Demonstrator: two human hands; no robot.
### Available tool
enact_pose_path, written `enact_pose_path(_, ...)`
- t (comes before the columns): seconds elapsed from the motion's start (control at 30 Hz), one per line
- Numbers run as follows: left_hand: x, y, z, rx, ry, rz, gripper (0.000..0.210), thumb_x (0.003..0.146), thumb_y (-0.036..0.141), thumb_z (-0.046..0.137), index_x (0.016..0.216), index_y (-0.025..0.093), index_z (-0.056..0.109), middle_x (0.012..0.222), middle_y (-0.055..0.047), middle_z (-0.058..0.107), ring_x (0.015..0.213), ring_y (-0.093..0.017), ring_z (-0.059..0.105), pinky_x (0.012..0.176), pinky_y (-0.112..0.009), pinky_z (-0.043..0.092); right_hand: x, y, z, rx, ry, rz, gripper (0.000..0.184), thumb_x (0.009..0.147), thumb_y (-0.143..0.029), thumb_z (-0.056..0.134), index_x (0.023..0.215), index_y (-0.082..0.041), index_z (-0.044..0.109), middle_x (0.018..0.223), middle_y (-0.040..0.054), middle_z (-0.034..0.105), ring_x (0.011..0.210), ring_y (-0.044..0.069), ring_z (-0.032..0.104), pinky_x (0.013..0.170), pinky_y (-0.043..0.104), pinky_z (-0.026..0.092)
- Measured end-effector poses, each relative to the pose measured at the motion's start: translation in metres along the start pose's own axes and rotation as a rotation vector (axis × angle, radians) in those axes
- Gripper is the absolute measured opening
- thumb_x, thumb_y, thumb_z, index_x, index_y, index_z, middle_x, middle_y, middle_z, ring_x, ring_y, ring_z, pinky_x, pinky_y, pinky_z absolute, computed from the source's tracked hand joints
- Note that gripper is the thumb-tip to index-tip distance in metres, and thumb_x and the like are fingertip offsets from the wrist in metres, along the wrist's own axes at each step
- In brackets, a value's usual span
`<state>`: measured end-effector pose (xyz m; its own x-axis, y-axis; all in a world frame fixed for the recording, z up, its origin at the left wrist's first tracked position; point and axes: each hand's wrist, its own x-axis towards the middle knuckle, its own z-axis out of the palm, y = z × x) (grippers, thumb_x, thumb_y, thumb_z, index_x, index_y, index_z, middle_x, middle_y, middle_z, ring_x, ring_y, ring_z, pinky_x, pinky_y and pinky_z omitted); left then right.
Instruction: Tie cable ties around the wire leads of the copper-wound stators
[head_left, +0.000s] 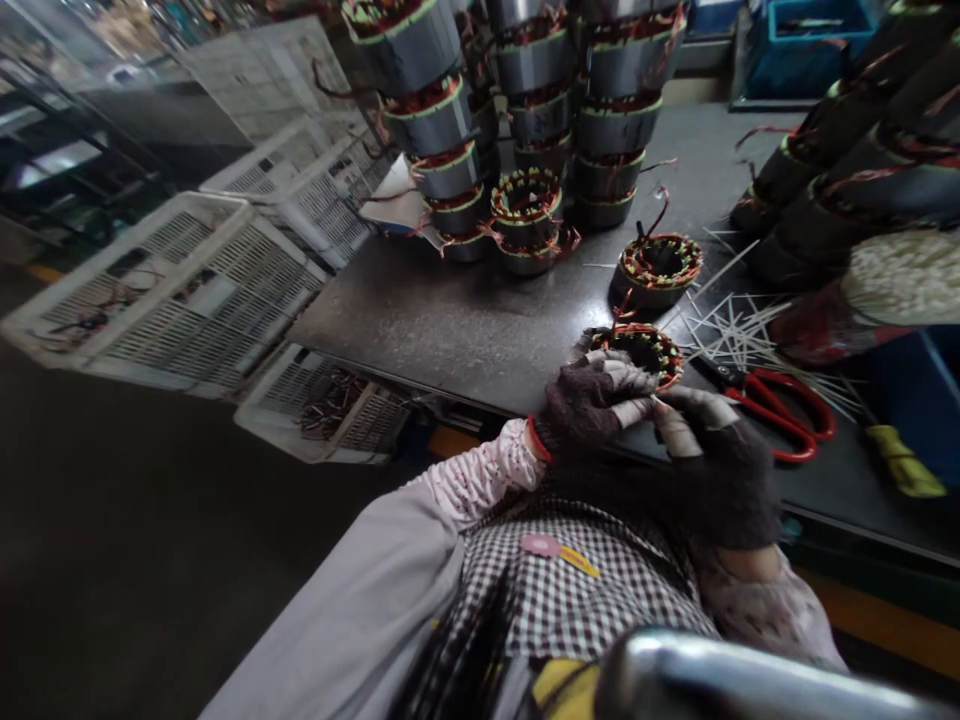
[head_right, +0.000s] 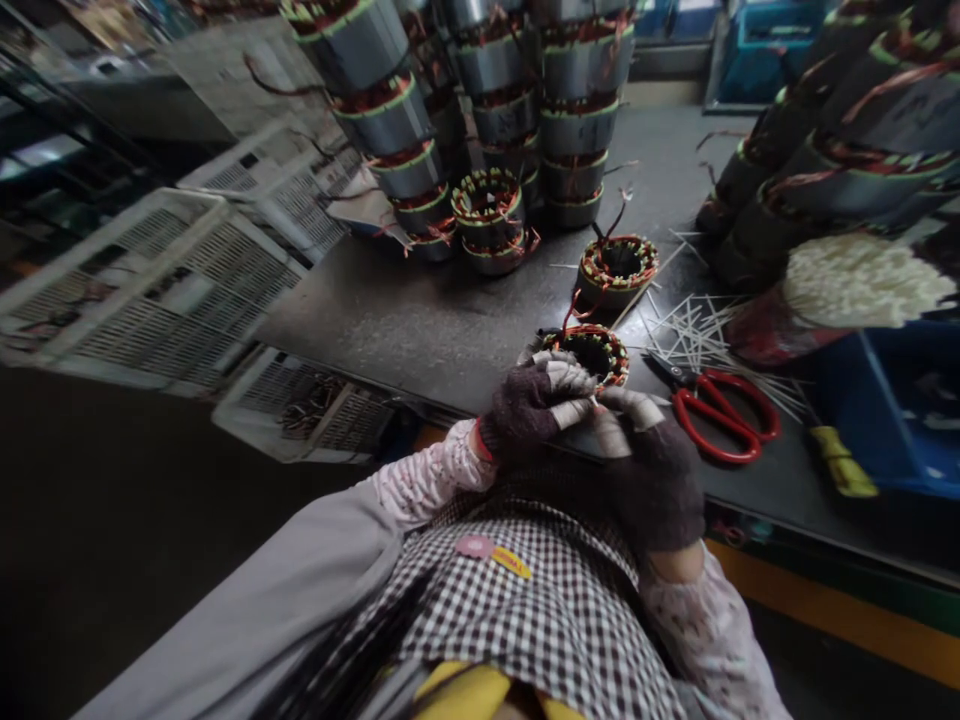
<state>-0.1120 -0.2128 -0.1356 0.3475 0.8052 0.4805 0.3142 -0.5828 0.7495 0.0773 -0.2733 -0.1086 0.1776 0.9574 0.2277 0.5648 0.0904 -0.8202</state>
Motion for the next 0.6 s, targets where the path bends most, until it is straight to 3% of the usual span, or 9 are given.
enact_pose_path(0.1,0.001,-0.003,-0.001,0.001,-0.007,0.006,0.012,0.101,0.027,0.078,0.109,0.021,0.086,0.110,-0.006,0.088,0.121,-0.025,0.079,0.125,-0.051,0.057,-0.004,-0.012,-0.013,-0.088,0.039,-0.025,0.042,0.095,-0.070,0.065,0.098,-0.031,0.080,0.088,0.0069,0.081,0.079,0.030,0.074,0.078,0.048,0.059)
enact_pose_path(0.2,0.003,-0.005,-0.002,0.048,-0.062,0.029,0.012,0.102,0.028,0.077,0.109,0.022,0.086,0.109,-0.004,0.089,0.121,-0.024,0.079,0.125,-0.050,0.056,0.006,-0.019,-0.013,-0.121,-0.173,-0.017,0.047,0.095,-0.071,0.058,0.087,-0.030,0.079,0.075,0.0071,0.079,0.071,0.031,0.074,0.071,0.047,0.058)
enact_pose_path(0.27,0.003,-0.005,-0.002,0.094,-0.083,0.032,0.012,0.102,0.029,0.078,0.109,0.024,0.087,0.109,-0.003,0.089,0.122,-0.025,0.079,0.124,-0.050,0.057,0.015,-0.021,-0.008,-0.132,-0.229,0.003,0.042,0.093,-0.064,0.058,0.094,-0.029,0.082,0.085,0.0093,0.085,0.079,0.033,0.078,0.077,0.050,0.061)
enact_pose_path(0.37,0.004,-0.002,0.000,0.169,-0.058,0.006,0.016,0.102,0.030,0.078,0.115,0.026,0.087,0.112,-0.004,0.089,0.125,-0.026,0.078,0.124,-0.052,0.057,0.019,-0.021,-0.004,-0.125,-0.186,0.004,0.035,0.087,-0.054,0.062,0.097,-0.028,0.084,0.098,0.0109,0.088,0.094,0.036,0.082,0.087,0.054,0.064)
enact_pose_path(0.43,0.004,0.000,0.001,0.207,-0.026,-0.004,0.017,0.102,0.031,0.079,0.115,0.024,0.087,0.116,-0.006,0.089,0.125,-0.027,0.078,0.124,-0.055,0.056,0.013,-0.021,-0.009,-0.019,-0.194,0.031,0.028,0.085,-0.052,0.068,0.090,-0.028,0.083,0.089,0.0085,0.085,0.084,0.033,0.079,0.078,0.049,0.065)
enact_pose_path(0.53,0.004,0.001,0.001,0.227,-0.031,0.015,0.016,0.102,0.031,0.079,0.113,0.022,0.087,0.124,-0.008,0.087,0.129,-0.027,0.077,0.127,-0.057,0.055,0.004,-0.017,-0.016,0.304,-0.168,0.197,0.027,0.082,-0.055,0.080,0.082,-0.029,0.079,0.075,0.0030,0.078,0.062,0.024,0.069,0.053,0.037,0.058)
enact_pose_path(0.6,0.003,0.000,0.000,0.255,-0.045,0.020,0.020,0.104,0.030,0.077,0.121,0.022,0.085,0.125,-0.008,0.087,0.132,-0.027,0.077,0.129,-0.057,0.053,0.004,-0.011,-0.013,0.467,-0.114,0.252,0.030,0.082,-0.057,0.083,0.083,-0.028,0.078,0.077,0.0017,0.076,0.061,0.021,0.068,0.051,0.034,0.057)
